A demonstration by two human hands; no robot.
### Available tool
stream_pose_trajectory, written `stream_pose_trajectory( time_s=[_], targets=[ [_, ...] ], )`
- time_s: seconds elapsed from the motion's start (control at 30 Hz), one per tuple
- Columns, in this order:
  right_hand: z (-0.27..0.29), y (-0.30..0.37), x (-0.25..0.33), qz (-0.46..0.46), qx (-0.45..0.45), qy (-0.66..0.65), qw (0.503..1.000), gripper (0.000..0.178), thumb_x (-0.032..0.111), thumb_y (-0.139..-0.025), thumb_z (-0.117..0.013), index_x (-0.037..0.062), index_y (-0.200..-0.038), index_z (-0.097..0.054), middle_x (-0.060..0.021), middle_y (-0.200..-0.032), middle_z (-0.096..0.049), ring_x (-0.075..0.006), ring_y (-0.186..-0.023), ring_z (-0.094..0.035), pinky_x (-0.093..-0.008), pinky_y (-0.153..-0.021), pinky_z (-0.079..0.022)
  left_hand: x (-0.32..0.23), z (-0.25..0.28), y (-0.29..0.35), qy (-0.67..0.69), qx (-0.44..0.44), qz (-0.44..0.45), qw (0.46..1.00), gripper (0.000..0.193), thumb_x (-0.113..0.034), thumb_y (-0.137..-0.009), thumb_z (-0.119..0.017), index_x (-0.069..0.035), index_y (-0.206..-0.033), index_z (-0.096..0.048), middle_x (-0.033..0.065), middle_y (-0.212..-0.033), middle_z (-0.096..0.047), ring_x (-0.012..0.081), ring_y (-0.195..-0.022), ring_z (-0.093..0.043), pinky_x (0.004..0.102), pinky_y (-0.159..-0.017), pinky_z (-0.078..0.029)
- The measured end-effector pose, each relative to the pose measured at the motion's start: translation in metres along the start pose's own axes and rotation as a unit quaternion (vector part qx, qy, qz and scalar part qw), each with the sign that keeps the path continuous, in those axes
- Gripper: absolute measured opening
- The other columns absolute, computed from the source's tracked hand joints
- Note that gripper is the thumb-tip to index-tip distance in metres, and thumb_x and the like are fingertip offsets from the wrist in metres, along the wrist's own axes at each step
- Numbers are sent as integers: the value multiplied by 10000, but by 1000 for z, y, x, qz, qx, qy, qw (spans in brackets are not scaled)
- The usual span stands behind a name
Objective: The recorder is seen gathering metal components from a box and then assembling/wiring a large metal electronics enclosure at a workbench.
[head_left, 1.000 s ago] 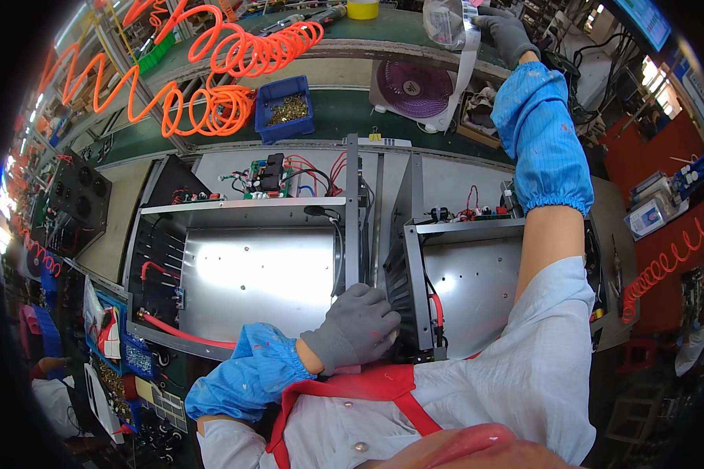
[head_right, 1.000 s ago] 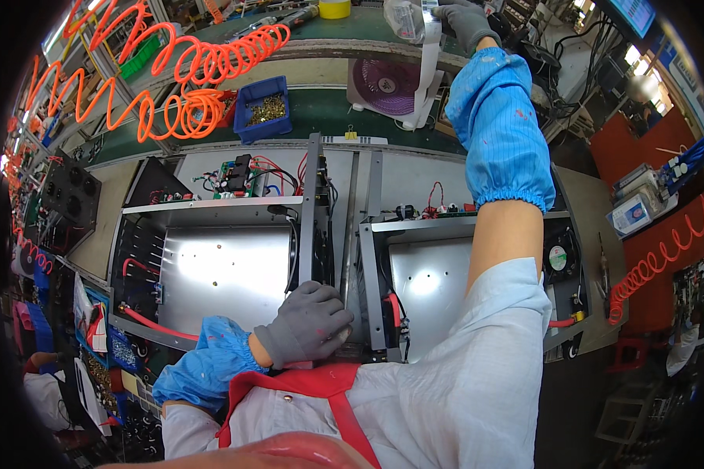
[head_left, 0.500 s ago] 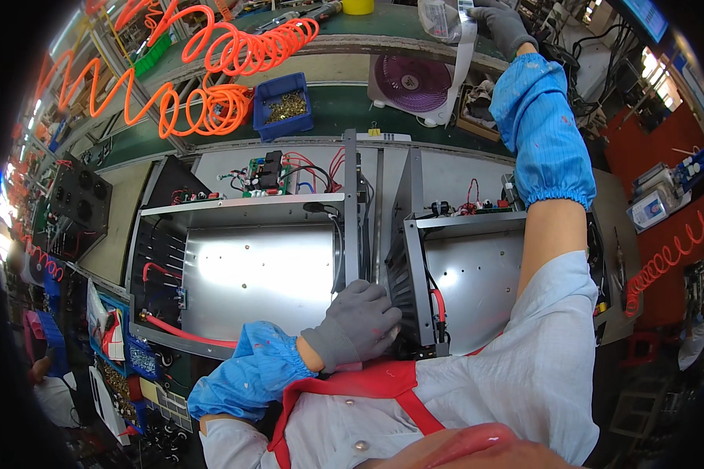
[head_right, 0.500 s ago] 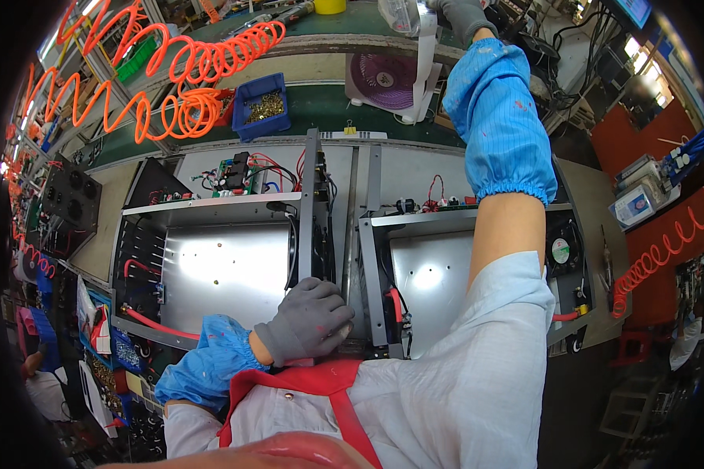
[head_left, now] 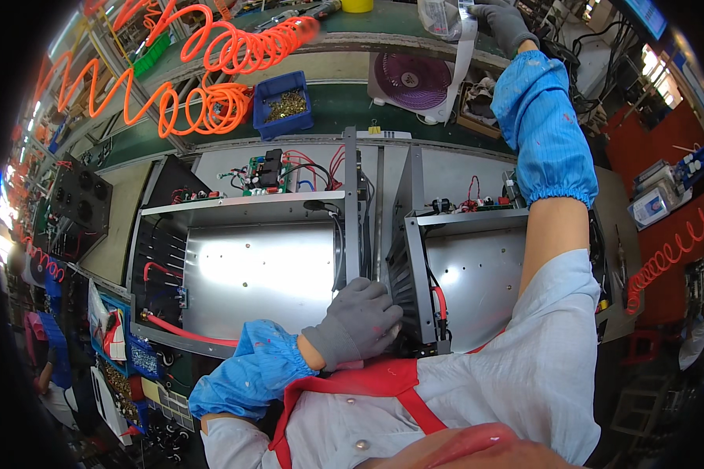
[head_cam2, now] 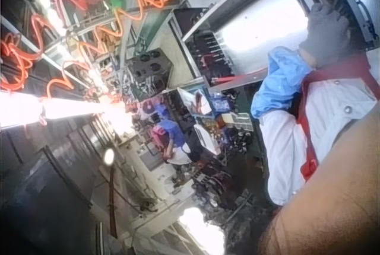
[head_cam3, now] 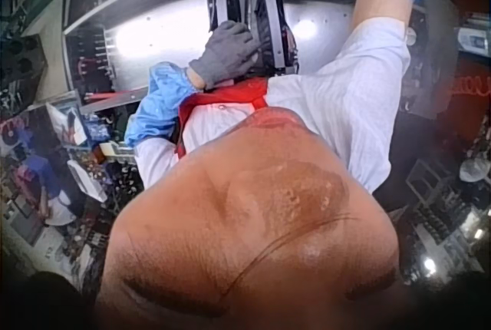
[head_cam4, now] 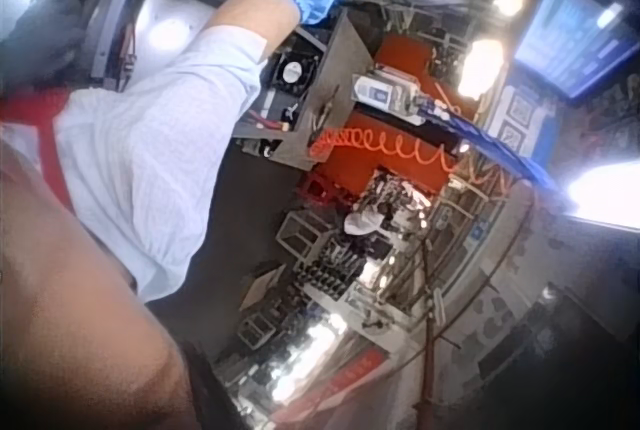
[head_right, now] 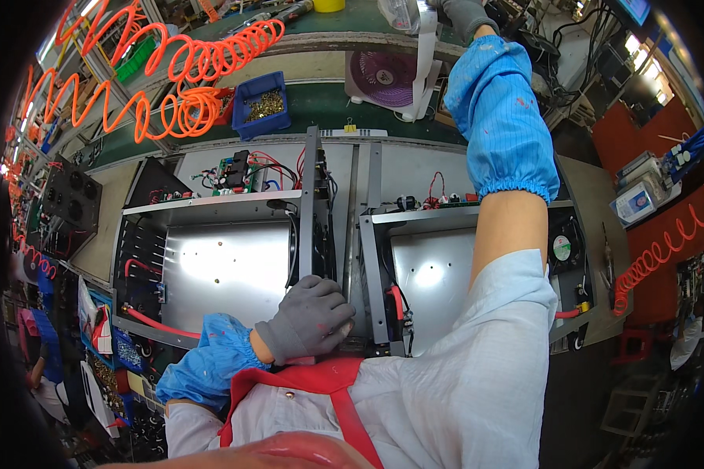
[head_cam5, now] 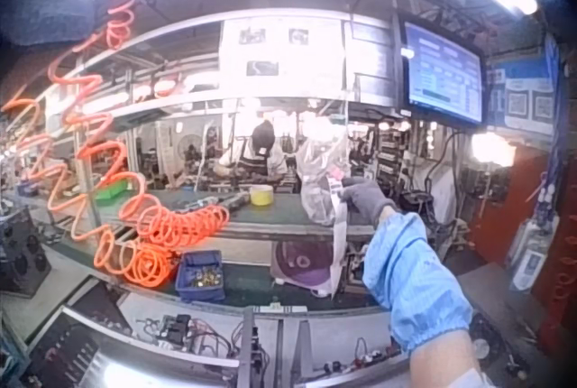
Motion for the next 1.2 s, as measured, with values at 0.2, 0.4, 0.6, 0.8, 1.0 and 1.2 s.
stream_pose_trajectory(
  time_s=[0.2,0.4,0.6,0.8,1.0,1.2],
  targets=[
    [-14,21,10,-37,-13,-10,999,498,-36,-712,-674,-29,-1206,-614,-123,-984,-675,-221,-818,-659,-322,-701,-556,2,-3,1,1,8,8,1000,181,-268,-801,-652,-116,-898,-647,71,-849,-625,242,-947,-584,397,-888,-439],
    [-12,1,14,1,-15,24,1000,436,14,-728,-670,-12,-1162,-638,-115,-975,-679,-223,-831,-659,-331,-708,-548,3,6,-1,-5,9,10,1000,191,-273,-804,-650,-114,-909,-646,73,-861,-632,250,-962,-584,403,-894,-438],
    [57,-27,-14,239,41,226,943,254,182,-818,-686,17,-1009,-705,-76,-935,-707,-203,-852,-661,-313,-779,-531,-6,7,-12,0,-72,-92,993,177,-270,-788,-647,-102,-809,-596,64,-774,-584,247,-855,-561,383,-802,-434],
    [33,35,2,-20,-39,145,988,337,255,-863,-654,-28,-1043,-687,-98,-900,-688,-176,-804,-614,-324,-736,-492,-10,1,-2,-20,28,-38,999,185,-299,-849,-619,-135,-921,-664,41,-868,-648,248,-952,-589,398,-867,-436],
    [36,109,23,-105,-72,409,904,686,528,-731,-659,-24,-1139,-646,-258,-1158,-642,-383,-1105,-616,-434,-946,-466,-8,2,1,-29,6,-42,999,187,-297,-846,-620,-140,-921,-689,47,-864,-658,251,-930,-599,396,-865,-433],
    [-6,247,29,-56,144,561,813,518,465,-819,-589,57,-1133,-646,-212,-1120,-660,-372,-1069,-624,-449,-914,-482,-12,5,-1,-35,-16,-43,998,198,-302,-841,-603,-124,-880,-681,52,-857,-660,244,-929,-598,396,-866,-424]
  ],
)
Point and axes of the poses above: each hand's wrist, its own y-axis away from the middle knuckle, its own z-axis out of the back of the hand, x = y × z, the point moved 5 cm from there along -y, towards the middle knuckle
